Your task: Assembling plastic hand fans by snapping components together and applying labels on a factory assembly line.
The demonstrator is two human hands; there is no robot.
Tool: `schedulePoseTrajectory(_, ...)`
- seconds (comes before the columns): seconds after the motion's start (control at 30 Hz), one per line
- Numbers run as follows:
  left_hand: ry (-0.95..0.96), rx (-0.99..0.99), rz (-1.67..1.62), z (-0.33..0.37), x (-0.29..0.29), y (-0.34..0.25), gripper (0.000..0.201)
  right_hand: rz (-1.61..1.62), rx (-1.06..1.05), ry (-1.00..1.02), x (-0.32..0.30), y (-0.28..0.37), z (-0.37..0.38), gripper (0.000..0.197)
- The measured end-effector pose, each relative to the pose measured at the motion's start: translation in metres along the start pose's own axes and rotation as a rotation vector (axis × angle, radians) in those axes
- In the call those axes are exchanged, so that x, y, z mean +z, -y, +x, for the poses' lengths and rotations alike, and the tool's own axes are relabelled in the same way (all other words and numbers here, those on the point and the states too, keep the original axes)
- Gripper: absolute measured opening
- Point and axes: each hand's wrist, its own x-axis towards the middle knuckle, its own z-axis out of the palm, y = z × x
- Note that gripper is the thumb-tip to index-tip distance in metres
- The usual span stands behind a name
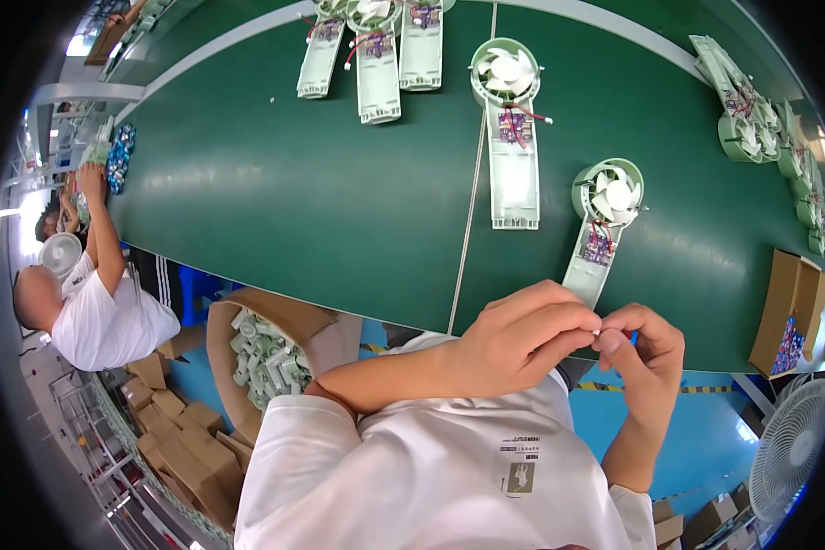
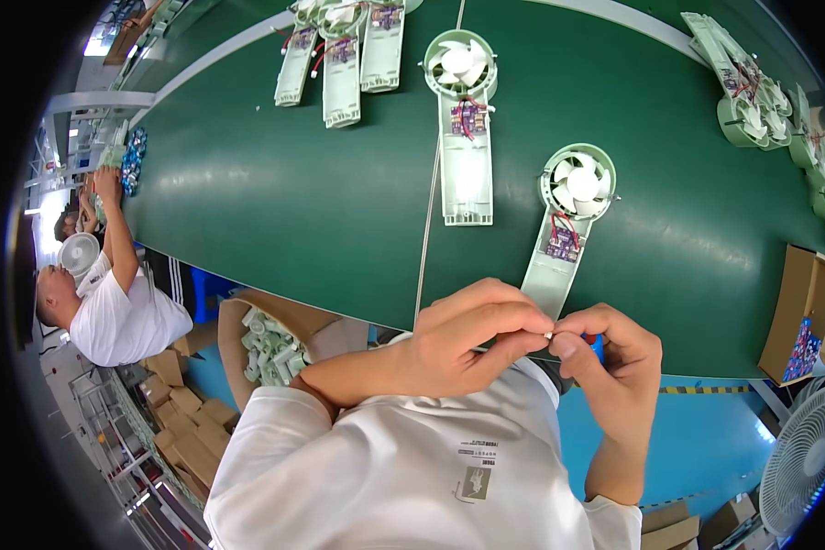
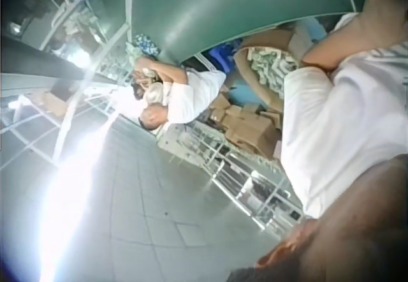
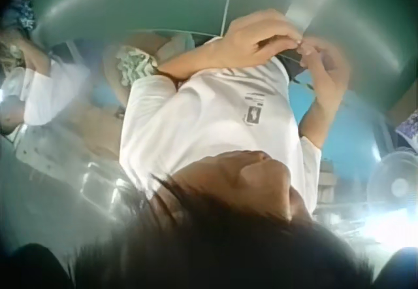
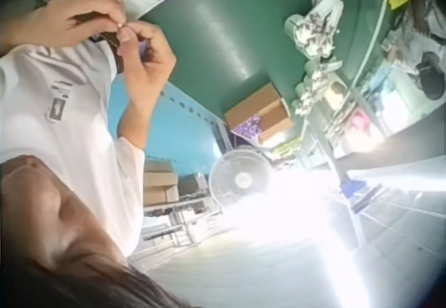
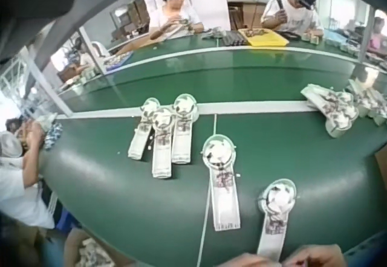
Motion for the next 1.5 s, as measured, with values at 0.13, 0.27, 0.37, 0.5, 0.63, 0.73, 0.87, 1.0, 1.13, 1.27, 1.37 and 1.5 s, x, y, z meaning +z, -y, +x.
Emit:
schedulePoseTrajectory(0.13,-0.008,0.001,0.001,0.002,-0.002,0.003,0.020,0.012,0.016,-0.025,0.003,-0.002,0.002,0.004)
schedulePoseTrajectory(0.27,-0.025,0.019,0.047,0.002,-0.002,0.004,0.019,-0.004,0.048,-0.023,0.004,-0.002,0.005,0.005)
schedulePoseTrajectory(0.37,-0.035,0.077,0.133,0.001,0.000,0.008,0.017,-0.008,0.059,-0.051,0.006,-0.002,0.006,0.004)
schedulePoseTrajectory(0.5,-0.077,0.217,0.280,0.006,0.000,0.015,0.029,-0.074,-0.034,-0.073,0.000,-0.004,0.008,0.002)
schedulePoseTrajectory(0.63,0.001,-0.228,0.444,0.011,-0.009,0.008,0.055,-0.501,-0.218,-0.245,-0.014,-0.006,0.025,0.006)
schedulePoseTrajectory(0.73,0.120,-0.322,0.421,0.010,-0.007,0.013,0.041,-0.726,-0.428,-0.190,-0.022,-0.008,0.039,0.010)
schedulePoseTrajectory(0.87,0.175,-0.312,0.492,0.007,0.000,0.020,0.030,-0.832,-0.478,-0.104,-0.019,-0.005,0.049,0.012)
schedulePoseTrajectory(1.0,0.135,-0.263,0.531,0.005,0.002,0.023,0.023,-0.907,-0.489,-0.084,-0.016,-0.002,0.052,0.012)
schedulePoseTrajectory(1.13,0.143,-0.168,0.618,0.007,0.003,0.021,0.022,-1.012,-0.569,-0.047,-0.021,0.001,0.055,0.016)
schedulePoseTrajectory(1.27,0.226,-0.114,0.736,0.004,0.003,0.020,0.012,-1.087,-0.573,-0.016,-0.019,0.006,0.053,0.014)
schedulePoseTrajectory(1.37,0.200,-0.068,0.761,0.002,0.005,0.021,0.012,-1.336,-0.758,0.022,-0.012,0.014,0.053,0.014)
schedulePoseTrajectory(1.5,0.176,-0.067,0.758,0.002,0.005,0.021,0.020,-1.380,-0.656,0.043,-0.004,0.024,0.052,0.013)
